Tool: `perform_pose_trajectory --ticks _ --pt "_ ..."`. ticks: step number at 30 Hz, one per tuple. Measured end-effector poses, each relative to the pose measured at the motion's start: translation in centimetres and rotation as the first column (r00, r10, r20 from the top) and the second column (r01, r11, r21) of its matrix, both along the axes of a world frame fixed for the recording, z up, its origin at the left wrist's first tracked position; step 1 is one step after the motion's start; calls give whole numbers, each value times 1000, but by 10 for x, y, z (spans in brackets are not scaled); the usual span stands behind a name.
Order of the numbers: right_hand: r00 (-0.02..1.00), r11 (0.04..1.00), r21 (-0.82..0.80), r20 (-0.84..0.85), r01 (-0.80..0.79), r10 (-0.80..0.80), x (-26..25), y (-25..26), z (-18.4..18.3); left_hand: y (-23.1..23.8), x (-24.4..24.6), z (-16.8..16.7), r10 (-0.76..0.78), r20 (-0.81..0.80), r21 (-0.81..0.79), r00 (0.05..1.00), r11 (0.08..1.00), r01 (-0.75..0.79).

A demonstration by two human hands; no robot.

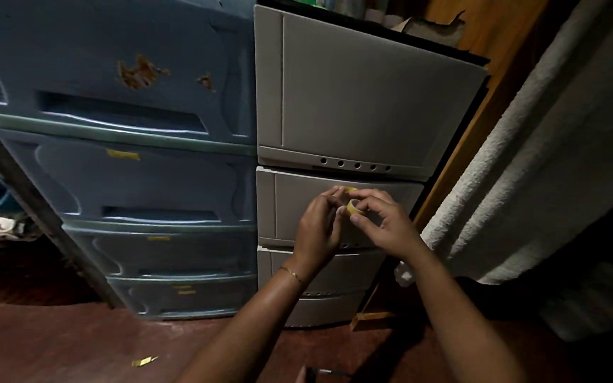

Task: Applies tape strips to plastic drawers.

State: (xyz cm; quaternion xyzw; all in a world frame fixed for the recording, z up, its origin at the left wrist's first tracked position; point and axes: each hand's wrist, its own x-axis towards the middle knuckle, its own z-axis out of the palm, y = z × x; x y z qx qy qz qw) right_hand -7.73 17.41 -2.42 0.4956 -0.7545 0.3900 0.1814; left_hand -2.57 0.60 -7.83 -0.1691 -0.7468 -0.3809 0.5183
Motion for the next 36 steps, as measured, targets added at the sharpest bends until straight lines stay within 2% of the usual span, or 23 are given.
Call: perform_pose_trajectory --ticks 15,26,36 --pt "998 1000 -21 -64 -5 4 2 0 1 3 -3 -4 -18 -38 60 999 998 20" --pt "998 1000 -20 -63 15 -16 3 -2 0 5 -2 -4 3 -5 67 1000 998 -2" --pt "995 998 -9 -69 68 -68 5 -3 3 -3 -2 -4 123 -69 -76 990 989 -128"
